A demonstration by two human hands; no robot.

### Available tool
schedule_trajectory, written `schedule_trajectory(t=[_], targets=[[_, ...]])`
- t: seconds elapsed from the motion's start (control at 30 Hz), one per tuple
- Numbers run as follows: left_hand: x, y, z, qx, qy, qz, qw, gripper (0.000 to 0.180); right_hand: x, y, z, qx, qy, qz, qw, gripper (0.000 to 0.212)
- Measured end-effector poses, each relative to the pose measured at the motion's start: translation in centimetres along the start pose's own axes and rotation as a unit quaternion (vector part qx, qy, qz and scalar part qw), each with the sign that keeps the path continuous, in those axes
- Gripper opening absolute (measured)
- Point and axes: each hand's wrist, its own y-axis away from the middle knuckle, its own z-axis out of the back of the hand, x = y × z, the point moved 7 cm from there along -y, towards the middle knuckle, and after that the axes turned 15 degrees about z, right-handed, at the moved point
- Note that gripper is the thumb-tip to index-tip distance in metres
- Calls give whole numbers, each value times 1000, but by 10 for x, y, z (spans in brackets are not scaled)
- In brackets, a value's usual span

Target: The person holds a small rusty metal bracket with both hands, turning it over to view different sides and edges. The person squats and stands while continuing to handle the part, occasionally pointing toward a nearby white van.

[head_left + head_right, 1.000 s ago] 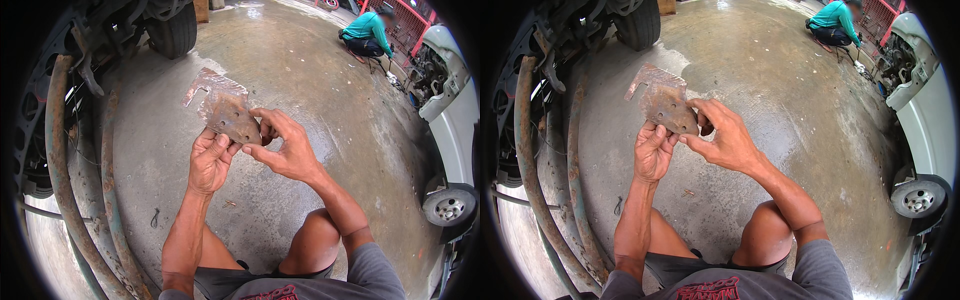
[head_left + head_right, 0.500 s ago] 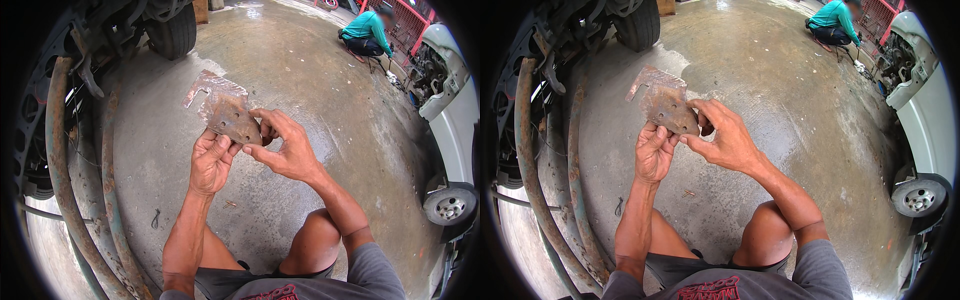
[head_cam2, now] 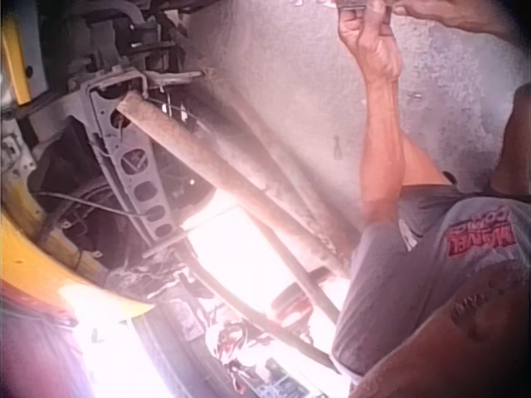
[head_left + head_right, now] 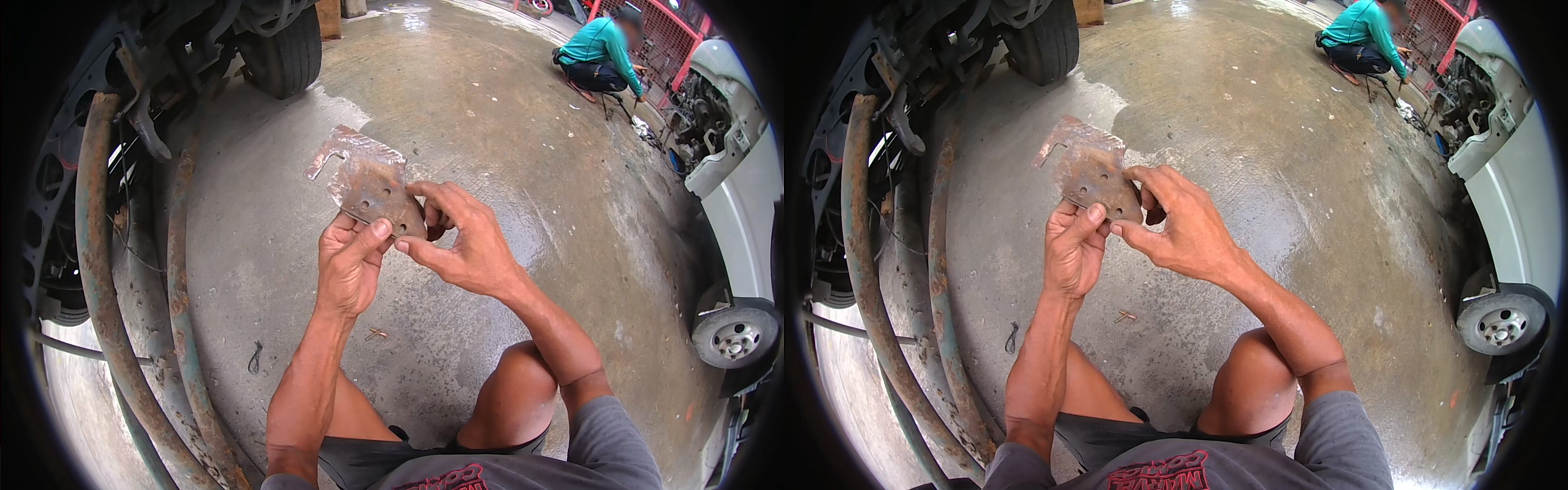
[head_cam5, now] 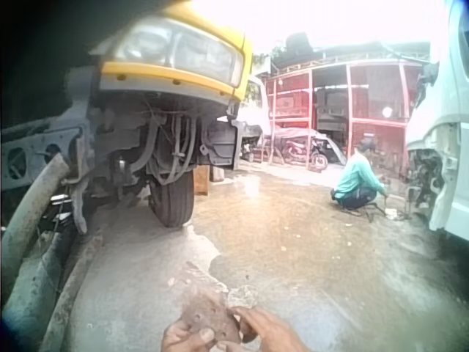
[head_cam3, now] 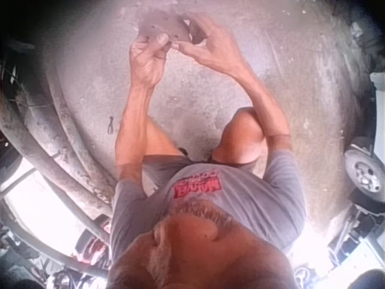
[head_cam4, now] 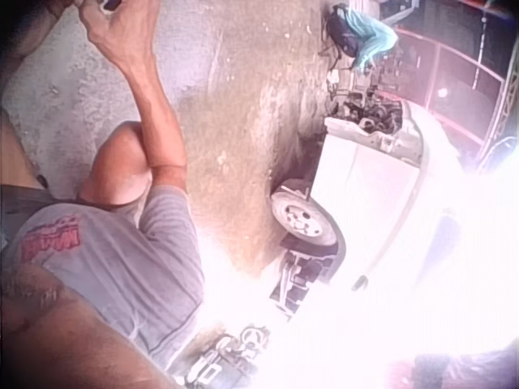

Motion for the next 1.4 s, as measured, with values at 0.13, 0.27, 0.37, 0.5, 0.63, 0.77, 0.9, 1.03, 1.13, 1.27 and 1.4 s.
schedule_trajectory(t=[0.13,0.27,0.37,0.5,0.63,0.77,0.9,1.03,1.13,1.27,1.4], targets=[[1,-1,3,-6,-1,3,1000,30,-2,1,-3,-2,2,1,1000,61],[2,-2,2,-18,0,-1,1000,26,-1,1,-3,2,14,5,1000,62],[1,-1,6,-28,1,-10,1000,22,-3,2,-9,4,6,2,1000,64],[-1,-2,6,-40,3,-13,999,22,-5,3,-9,11,-16,-11,1000,67],[-3,-2,9,-50,9,-18,999,22,-7,3,-8,27,-27,-20,999,71],[-5,-2,9,-58,23,-19,998,22,-11,4,-8,45,-20,-30,998,74],[-4,-2,13,-45,17,-17,999,28,-9,4,-11,51,-4,-17,999,75],[-2,-3,17,-31,20,-9,999,30,-10,4,-14,32,-17,-6,999,72],[-2,-4,16,-29,24,-7,999,29,-10,4,-13,26,-20,0,999,67],[-4,-3,14,-32,28,-11,999,28,-8,4,-13,31,-12,17,999,59],[-4,-3,13,-33,35,-12,999,27,-6,4,-12,29,-1,39,999,53]])
